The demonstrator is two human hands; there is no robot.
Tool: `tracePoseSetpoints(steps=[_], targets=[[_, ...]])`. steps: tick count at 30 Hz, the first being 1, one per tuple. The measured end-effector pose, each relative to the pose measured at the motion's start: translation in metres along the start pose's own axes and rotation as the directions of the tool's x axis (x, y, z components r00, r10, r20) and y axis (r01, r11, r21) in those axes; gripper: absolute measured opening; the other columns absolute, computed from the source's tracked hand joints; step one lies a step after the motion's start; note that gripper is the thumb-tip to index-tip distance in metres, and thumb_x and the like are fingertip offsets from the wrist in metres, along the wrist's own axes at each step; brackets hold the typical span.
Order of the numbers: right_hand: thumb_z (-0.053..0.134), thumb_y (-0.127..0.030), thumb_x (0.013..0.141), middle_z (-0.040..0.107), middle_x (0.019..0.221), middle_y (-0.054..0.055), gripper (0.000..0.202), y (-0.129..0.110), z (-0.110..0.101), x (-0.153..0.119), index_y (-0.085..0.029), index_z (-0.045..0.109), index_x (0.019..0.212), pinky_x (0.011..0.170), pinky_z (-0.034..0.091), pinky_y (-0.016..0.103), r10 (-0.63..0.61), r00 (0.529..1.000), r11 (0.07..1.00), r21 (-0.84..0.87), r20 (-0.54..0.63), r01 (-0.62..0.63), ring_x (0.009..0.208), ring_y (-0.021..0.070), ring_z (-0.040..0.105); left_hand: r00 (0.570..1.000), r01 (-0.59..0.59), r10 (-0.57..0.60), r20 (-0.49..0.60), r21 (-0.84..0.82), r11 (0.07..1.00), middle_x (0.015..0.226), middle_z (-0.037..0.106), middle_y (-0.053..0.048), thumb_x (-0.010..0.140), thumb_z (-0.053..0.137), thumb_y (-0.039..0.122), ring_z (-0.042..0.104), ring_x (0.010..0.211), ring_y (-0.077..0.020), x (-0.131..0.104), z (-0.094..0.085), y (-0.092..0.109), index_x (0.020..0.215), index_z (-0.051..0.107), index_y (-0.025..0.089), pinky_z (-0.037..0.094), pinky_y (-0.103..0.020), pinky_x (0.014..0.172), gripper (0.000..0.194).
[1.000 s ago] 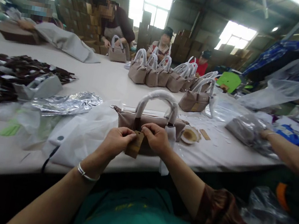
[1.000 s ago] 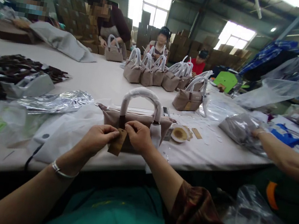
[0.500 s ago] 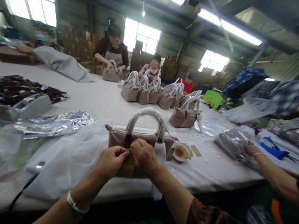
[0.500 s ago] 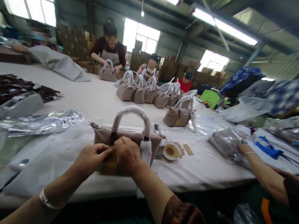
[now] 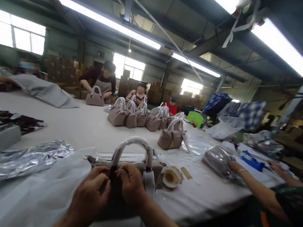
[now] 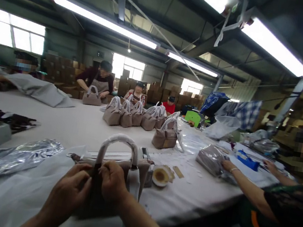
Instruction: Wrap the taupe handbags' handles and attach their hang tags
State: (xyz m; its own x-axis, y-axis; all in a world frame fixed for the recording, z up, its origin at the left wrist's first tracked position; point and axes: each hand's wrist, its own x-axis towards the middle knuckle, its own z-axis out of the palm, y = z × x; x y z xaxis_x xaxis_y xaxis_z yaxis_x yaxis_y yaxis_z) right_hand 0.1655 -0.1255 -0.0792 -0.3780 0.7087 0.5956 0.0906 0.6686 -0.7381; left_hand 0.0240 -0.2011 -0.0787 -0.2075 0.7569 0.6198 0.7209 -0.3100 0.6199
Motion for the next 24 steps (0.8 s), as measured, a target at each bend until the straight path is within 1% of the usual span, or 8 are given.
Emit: tracePoseSetpoints(steps=[2,5,8,12,15,18,21,24], targets=[[0.047,-0.024,0.093,0.064,0.078,0.002,0.018,-0.003,-0.001,-0.004,-0.021,0.057,0.078,0.068,0.047,0.029,0.025,0.999,0.999,-0.039,-0.028,-0.026,0.073,0.0175,0.058,0.999,-0.004,0.01,0.039,-0.154,0.988,0.105,0.068,-0.009,0.081,0.056,0.033,0.064,0.099,-0.0262,0.003,-0.004,0.0,0.063,0.06,0.024,0.052,-0.038,0.088,0.02],[0.048,-0.026,0.093,0.065,0.079,0.003,0.018,-0.01,-0.003,-0.011,-0.022,0.059,0.08,0.071,0.048,0.03,0.07,0.997,0.994,-0.087,-0.036,-0.073,0.076,0.0184,0.059,0.982,0.158,-0.105,0.16,-0.372,0.915,0.086,0.07,-0.007,0.084,0.057,0.036,0.065,0.082,-0.022,0.007,-0.007,0.001,0.068,0.063,0.021,0.053,-0.033,0.076,0.023],[0.049,-0.029,0.092,0.065,0.078,0.002,0.018,-0.015,-0.006,-0.014,-0.022,0.059,0.079,0.073,0.049,0.029,0.165,0.984,0.985,-0.032,-0.068,-0.167,0.076,0.0181,0.06,0.962,0.226,-0.129,0.243,-0.435,0.871,0.077,0.07,-0.005,0.089,0.055,0.04,0.065,0.075,-0.0194,0.007,-0.006,0.003,0.081,0.07,0.019,0.052,-0.03,0.071,0.027],[0.053,-0.033,0.088,0.065,0.076,0.001,0.017,-0.012,-0.009,-0.013,-0.021,0.06,0.077,0.073,0.05,0.027,0.323,0.945,0.944,0.088,-0.054,-0.318,0.074,0.0174,0.06,0.973,0.19,-0.13,0.193,-0.336,0.923,0.089,0.074,-0.005,0.087,0.061,0.035,0.067,0.083,-0.0197,0.004,0.003,0.004,0.092,0.073,0.019,0.053,-0.03,0.079,0.02],[0.055,-0.036,0.087,0.064,0.077,0.001,0.018,-0.005,-0.008,-0.013,-0.021,0.06,0.08,0.072,0.051,0.027,0.353,0.935,0.916,0.206,-0.001,-0.346,0.074,0.0164,0.06,0.981,0.18,-0.158,0.111,-0.237,0.955,0.096,0.074,-0.004,0.086,0.063,0.03,0.068,0.089,-0.0203,0.002,0.009,0.003,0.098,0.073,0.021,0.053,-0.031,0.085,0.019],[0.057,-0.04,0.086,0.063,0.077,0.001,0.02,0.002,-0.005,-0.015,-0.02,0.06,0.082,0.07,0.05,0.026,0.341,0.94,0.898,0.286,0.032,-0.335,0.073,0.0156,0.058,0.996,0.07,-0.063,0.064,-0.13,0.989,0.094,0.073,-0.005,0.089,0.059,0.028,0.066,0.089,-0.0205,0.001,0.01,0.004,0.097,0.074,0.021,0.051,-0.032,0.087,0.018],[0.057,-0.043,0.085,0.062,0.078,0.001,0.023,0.005,-0.002,-0.016,-0.02,0.059,0.085,0.067,0.049,0.026,0.375,0.925,0.878,0.295,0.065,-0.377,0.071,0.0151,0.057,0.996,-0.061,0.065,0.06,-0.064,0.996,0.088,0.068,-0.007,0.093,0.055,0.028,0.063,0.085,-0.0192,0.001,0.008,0.006,0.095,0.072,0.019,0.05,-0.031,0.081,0.019],[0.062,-0.045,0.082,0.06,0.076,0.0,0.025,0.004,-0.002,-0.016,-0.02,0.061,0.083,0.063,0.047,0.025,0.404,0.911,0.844,0.348,0.084,-0.407,0.068,0.0137,0.054,0.991,-0.122,0.123,0.046,-0.014,0.992,0.085,0.063,-0.007,0.095,0.05,0.027,0.059,0.082,-0.0183,0.0,0.006,0.009,0.091,0.069,0.017,0.048,-0.03,0.077,0.022]])
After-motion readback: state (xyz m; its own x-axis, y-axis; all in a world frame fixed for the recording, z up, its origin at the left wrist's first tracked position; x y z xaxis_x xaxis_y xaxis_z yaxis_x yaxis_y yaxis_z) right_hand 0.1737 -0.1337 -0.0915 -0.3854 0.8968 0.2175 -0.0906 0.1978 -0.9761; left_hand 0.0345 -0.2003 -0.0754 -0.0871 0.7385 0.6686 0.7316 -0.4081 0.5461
